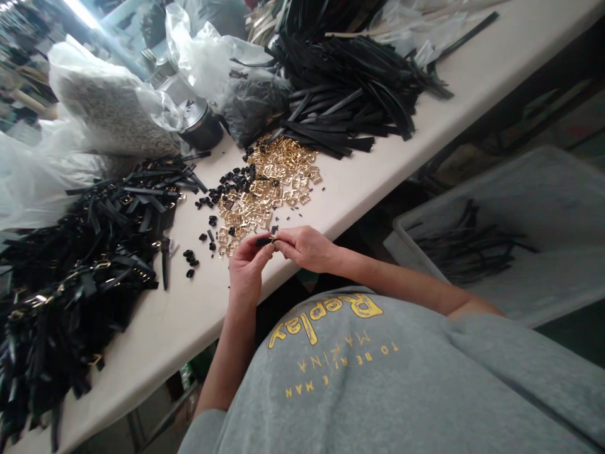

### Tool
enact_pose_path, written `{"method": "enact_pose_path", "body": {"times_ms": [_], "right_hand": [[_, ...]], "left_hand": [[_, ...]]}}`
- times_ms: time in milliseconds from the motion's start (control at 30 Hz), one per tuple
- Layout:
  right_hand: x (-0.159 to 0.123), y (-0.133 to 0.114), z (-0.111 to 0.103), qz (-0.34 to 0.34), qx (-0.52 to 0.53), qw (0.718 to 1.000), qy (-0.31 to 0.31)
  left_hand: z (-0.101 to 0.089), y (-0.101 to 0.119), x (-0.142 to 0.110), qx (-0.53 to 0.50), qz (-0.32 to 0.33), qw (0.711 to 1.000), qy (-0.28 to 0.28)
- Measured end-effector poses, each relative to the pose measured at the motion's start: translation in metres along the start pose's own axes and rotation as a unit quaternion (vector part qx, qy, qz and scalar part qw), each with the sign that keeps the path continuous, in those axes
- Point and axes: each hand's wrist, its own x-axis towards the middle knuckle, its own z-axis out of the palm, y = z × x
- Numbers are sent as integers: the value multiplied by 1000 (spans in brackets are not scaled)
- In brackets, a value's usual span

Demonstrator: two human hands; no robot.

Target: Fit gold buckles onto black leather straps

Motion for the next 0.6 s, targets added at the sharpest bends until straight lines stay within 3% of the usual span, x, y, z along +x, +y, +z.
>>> {"method": "enact_pose_path", "body": {"times_ms": [100, 267, 400, 600], "right_hand": [[-1, -2, -4, -19, -29, 999, -20], [-6, -5, -10, -14, -61, 997, -54], [-7, -7, -3, -33, -108, 994, -16], [-7, -5, 6, -57, -105, 993, 4]], "left_hand": [[-3, 2, 1, -16, -10, 1000, 3], [-8, 0, 5, -113, -109, 988, 2], [-5, -8, 4, -187, -170, 968, 9], [-3, -13, 0, -202, -194, 960, -5]]}}
